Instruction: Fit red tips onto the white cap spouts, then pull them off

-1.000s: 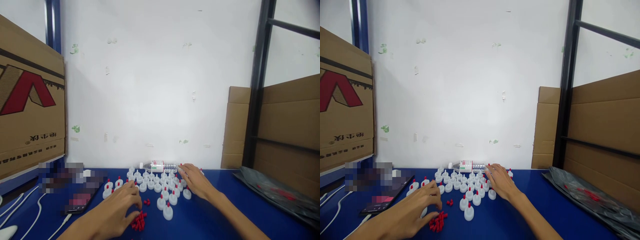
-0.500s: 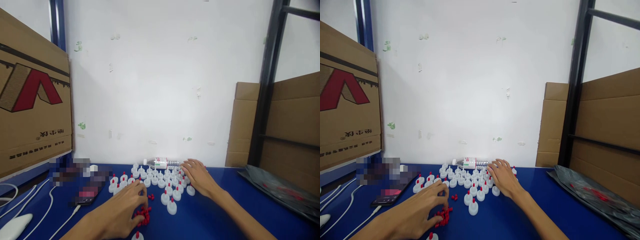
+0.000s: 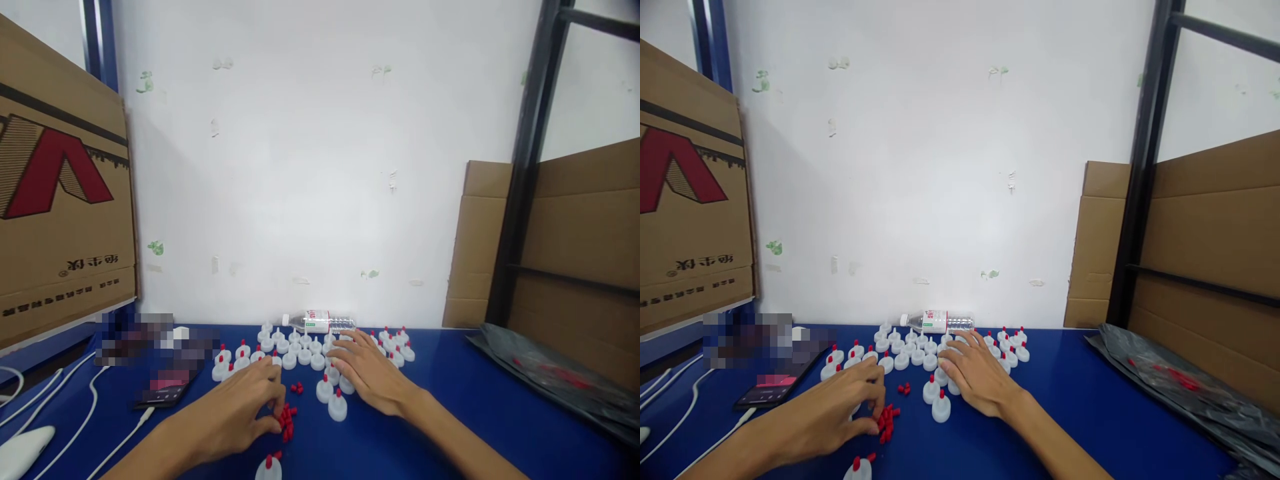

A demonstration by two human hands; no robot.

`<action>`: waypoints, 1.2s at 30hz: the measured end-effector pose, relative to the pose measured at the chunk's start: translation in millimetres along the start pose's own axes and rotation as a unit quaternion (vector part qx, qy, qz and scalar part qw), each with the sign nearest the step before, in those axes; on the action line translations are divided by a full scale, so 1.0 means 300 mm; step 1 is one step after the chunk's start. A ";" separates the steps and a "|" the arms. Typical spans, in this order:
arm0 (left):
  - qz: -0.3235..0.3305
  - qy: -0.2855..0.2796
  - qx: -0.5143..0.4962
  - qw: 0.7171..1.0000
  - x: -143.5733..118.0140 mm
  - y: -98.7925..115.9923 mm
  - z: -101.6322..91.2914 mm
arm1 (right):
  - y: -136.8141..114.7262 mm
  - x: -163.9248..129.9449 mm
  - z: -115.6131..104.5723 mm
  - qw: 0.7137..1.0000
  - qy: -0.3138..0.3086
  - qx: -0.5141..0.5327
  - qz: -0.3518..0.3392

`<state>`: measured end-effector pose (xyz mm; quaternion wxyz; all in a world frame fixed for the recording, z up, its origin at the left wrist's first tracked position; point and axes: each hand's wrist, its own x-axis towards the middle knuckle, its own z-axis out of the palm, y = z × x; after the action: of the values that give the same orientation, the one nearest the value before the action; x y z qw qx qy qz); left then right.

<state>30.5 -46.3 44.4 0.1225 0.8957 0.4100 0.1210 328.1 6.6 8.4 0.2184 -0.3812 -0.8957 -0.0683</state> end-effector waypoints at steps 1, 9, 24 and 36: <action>0.001 -0.003 -0.009 1.000 -0.001 0.004 -0.005 | 0.003 -0.002 0.003 1.000 -0.006 0.005 -0.001; -0.008 -0.058 -0.102 0.993 -0.003 0.041 -0.020 | 0.013 -0.003 -0.023 0.999 0.044 0.015 -0.029; 0.027 0.004 -0.086 0.996 0.001 0.025 0.014 | -0.059 0.002 -0.036 0.972 0.193 -0.044 -0.127; 0.008 0.257 -0.174 0.951 0.042 0.039 0.043 | -0.204 -0.007 -0.034 0.981 0.115 0.032 -0.155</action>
<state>51.0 -45.6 37.5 0.1663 0.8022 0.3929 0.4177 289.3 -40.4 19.2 0.3191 -0.2199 -0.9145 -0.1163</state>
